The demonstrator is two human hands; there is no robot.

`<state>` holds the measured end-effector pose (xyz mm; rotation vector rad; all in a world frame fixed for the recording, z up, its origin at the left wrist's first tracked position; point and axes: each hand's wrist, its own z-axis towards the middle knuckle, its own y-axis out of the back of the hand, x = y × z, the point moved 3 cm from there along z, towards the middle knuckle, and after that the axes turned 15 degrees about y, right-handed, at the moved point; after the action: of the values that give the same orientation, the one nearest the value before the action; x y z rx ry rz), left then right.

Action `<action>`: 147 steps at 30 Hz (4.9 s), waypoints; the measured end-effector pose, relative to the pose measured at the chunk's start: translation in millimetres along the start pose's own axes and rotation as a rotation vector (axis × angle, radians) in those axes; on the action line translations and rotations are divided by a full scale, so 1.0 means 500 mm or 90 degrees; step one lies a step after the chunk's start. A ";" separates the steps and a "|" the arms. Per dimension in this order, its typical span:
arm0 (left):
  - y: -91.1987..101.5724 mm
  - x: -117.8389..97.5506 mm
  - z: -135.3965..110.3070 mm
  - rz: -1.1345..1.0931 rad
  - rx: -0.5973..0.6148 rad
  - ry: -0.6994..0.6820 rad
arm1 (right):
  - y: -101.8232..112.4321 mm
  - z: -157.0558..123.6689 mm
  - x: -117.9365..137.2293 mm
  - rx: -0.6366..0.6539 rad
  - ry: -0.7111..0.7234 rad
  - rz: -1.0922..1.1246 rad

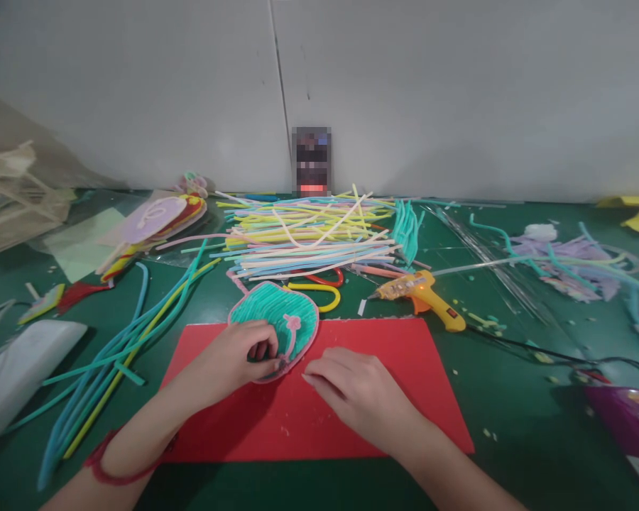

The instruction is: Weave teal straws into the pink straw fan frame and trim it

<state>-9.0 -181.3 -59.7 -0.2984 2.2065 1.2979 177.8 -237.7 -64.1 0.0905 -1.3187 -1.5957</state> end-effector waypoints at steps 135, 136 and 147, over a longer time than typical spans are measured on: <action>0.067 0.029 0.007 -0.789 -0.211 0.072 | 0.022 -0.010 -0.080 -0.199 -0.343 0.182; 0.066 0.029 0.006 -0.819 -0.222 0.066 | 0.022 -0.009 -0.081 -0.216 -0.351 0.243; -0.005 -0.017 0.000 -0.674 -0.054 -0.018 | 0.010 -0.004 -0.043 -0.171 -0.210 0.424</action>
<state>-1.1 -183.5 -56.8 -1.2527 1.5288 0.7559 192.3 -222.9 -72.3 -0.7323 -1.1879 -1.2134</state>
